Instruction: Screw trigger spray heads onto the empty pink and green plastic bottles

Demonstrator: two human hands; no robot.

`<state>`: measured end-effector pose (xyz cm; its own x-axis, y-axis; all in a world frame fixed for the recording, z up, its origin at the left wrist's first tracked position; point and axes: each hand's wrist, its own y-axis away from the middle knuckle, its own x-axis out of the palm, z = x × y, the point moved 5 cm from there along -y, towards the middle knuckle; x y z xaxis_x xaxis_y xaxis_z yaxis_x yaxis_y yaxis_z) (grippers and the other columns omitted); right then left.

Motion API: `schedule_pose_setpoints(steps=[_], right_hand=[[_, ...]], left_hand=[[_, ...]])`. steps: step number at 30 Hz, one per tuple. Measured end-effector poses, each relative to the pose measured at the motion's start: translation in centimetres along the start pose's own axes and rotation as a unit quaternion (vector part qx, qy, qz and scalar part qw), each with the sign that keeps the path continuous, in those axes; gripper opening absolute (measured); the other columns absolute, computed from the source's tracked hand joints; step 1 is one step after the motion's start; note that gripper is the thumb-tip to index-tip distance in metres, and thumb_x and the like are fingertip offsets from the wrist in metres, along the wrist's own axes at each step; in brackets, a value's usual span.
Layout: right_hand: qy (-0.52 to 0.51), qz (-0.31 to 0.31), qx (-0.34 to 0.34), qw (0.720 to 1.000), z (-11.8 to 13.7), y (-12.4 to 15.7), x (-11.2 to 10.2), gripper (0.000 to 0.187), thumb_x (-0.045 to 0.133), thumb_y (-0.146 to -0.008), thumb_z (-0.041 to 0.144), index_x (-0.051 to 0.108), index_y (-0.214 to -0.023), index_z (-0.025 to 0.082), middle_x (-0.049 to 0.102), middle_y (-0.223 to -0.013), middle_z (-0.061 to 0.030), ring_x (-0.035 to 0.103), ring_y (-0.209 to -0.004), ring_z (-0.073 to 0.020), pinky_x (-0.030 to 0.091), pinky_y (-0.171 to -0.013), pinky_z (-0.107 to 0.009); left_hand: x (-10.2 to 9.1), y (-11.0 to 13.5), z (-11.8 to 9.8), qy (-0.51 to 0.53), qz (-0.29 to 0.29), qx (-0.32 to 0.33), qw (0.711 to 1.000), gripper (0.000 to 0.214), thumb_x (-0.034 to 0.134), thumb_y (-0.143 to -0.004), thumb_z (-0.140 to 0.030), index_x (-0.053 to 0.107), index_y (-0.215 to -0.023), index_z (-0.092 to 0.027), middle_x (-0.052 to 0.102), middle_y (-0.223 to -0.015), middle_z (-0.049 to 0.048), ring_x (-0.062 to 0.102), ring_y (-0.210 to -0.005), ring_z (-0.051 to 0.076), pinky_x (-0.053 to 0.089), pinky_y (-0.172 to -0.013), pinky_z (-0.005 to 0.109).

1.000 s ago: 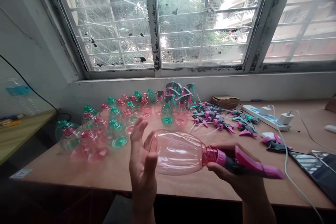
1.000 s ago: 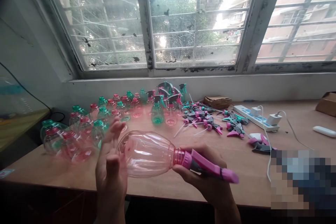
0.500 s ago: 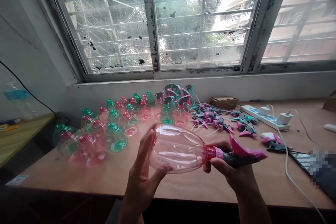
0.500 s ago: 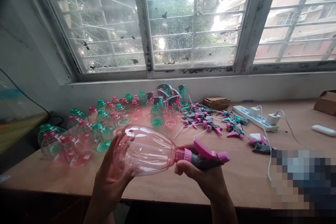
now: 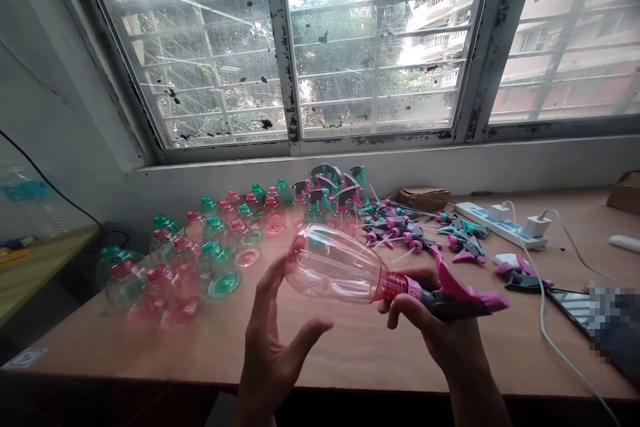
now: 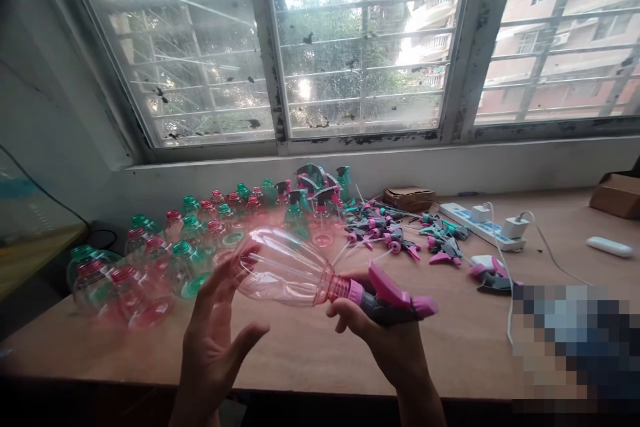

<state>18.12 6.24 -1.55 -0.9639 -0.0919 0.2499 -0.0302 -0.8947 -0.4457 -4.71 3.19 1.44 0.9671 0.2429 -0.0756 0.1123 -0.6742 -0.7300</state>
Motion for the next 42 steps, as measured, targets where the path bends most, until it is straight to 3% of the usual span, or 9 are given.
schedule_pose_setpoints(steps=[3, 7, 16, 19, 22, 30, 34, 37, 42], right_hand=[[0.1, -0.027, -0.058, 0.993, 1.0, 0.0, -0.1, 0.025, 0.092, -0.073, 0.027, 0.079, -0.094, 0.028, 0.079, -0.077, 0.0005, 0.073, -0.065, -0.0203, 0.059, -0.059, -0.028], [0.121, -0.039, -0.1, 0.987, 1.8, 0.1, 0.3, 0.028, 0.093, -0.068, 0.022, 0.08, -0.092, 0.03, 0.08, -0.081, 0.0017, 0.072, -0.07, -0.0199, 0.058, -0.062, -0.026], [-0.113, 0.029, 0.078, 0.99, -0.4, -0.1, 2.1, 0.025, 0.083, -0.086, 0.045, 0.074, -0.085, 0.021, 0.075, -0.06, 0.0012, 0.069, -0.046, -0.0146, 0.052, -0.045, -0.022], [-0.07, 0.038, 0.08, 0.994, -0.2, 0.0, 2.5, 0.026, 0.087, -0.082, 0.04, 0.07, -0.084, 0.02, 0.071, -0.052, 0.0036, 0.064, -0.045, -0.0126, 0.053, -0.049, -0.022], [-0.055, 0.046, 0.086, 0.994, 0.0, 0.2, 2.7, 0.03, 0.093, -0.074, 0.033, 0.069, -0.088, 0.021, 0.075, -0.06, 0.0024, 0.068, -0.051, -0.0159, 0.057, -0.049, -0.025], [-0.062, -0.001, 0.033, 0.998, 0.0, 0.0, 2.2, 0.026, 0.089, -0.078, 0.029, 0.071, -0.096, 0.023, 0.075, -0.064, 0.003, 0.069, -0.053, -0.0177, 0.061, -0.052, -0.029], [0.07, -0.028, -0.068, 0.995, 0.8, 0.1, 1.6, 0.022, 0.089, -0.077, 0.026, 0.075, -0.093, 0.025, 0.074, -0.067, 0.0029, 0.068, -0.056, -0.0178, 0.056, -0.052, -0.027], [0.155, -0.02, -0.14, 0.978, 1.5, 0.3, 1.7, 0.022, 0.09, -0.075, 0.024, 0.076, -0.092, 0.028, 0.074, -0.068, 0.0028, 0.063, -0.053, -0.0165, 0.05, -0.049, -0.026], [0.053, -0.019, -0.043, 0.997, 0.4, -0.2, 1.7, 0.021, 0.089, -0.078, 0.03, 0.075, -0.092, 0.024, 0.076, -0.067, 0.0008, 0.069, -0.056, -0.0187, 0.056, -0.053, -0.028]], left_hand=[[0.3, -0.1, -0.3, 0.082, -0.049, -0.008, 0.995, 0.065, 0.087, -0.078, -0.042, 0.057, -0.133, -0.028, 0.059, -0.15, 0.0121, 0.047, -0.147, 0.037, 0.032, -0.125, 0.055], [0.3, -0.6, -0.8, 0.116, -0.117, -0.013, 0.986, 0.058, 0.095, -0.069, -0.027, 0.058, -0.114, -0.027, 0.065, -0.14, 0.0099, 0.057, -0.139, 0.034, 0.038, -0.121, 0.055], [0.3, 0.0, 0.1, 0.021, -0.09, 0.034, 0.995, 0.082, 0.089, -0.075, -0.014, 0.052, -0.145, -0.035, 0.059, -0.145, 0.0079, 0.054, -0.139, 0.03, 0.038, -0.122, 0.052], [0.1, -0.1, 0.1, 0.005, -0.09, 0.009, 0.996, 0.095, 0.098, -0.063, -0.03, 0.053, -0.147, -0.033, 0.053, -0.147, 0.0094, 0.049, -0.141, 0.036, 0.036, -0.122, 0.054], [-0.5, -0.5, -0.9, -0.029, -0.119, 0.041, 0.992, 0.076, 0.095, -0.066, -0.04, 0.065, -0.134, -0.028, 0.058, -0.135, 0.0077, 0.049, -0.138, 0.036, 0.039, -0.12, 0.053], [-0.7, -0.2, -0.3, -0.052, -0.097, 0.01, 0.994, 0.07, 0.091, -0.074, -0.026, 0.059, -0.136, -0.032, 0.06, -0.142, 0.0073, 0.051, -0.14, 0.034, 0.036, -0.122, 0.056], [-0.6, -0.1, 0.5, -0.042, -0.029, -0.051, 0.997, 0.084, 0.089, -0.074, -0.046, 0.049, -0.145, -0.029, 0.055, -0.148, 0.0123, 0.045, -0.144, 0.038, 0.031, -0.122, 0.058], [-0.8, -0.3, 0.5, -0.058, -0.053, -0.088, 0.993, 0.075, 0.083, -0.08, -0.053, 0.052, -0.144, -0.029, 0.057, -0.145, 0.0112, 0.047, -0.142, 0.038, 0.031, -0.122, 0.058], [-0.5, -0.5, -0.2, -0.061, -0.08, -0.063, 0.993, 0.064, 0.087, -0.079, -0.037, 0.06, -0.137, -0.033, 0.058, -0.146, 0.0067, 0.047, -0.143, 0.035, 0.032, -0.123, 0.055]])
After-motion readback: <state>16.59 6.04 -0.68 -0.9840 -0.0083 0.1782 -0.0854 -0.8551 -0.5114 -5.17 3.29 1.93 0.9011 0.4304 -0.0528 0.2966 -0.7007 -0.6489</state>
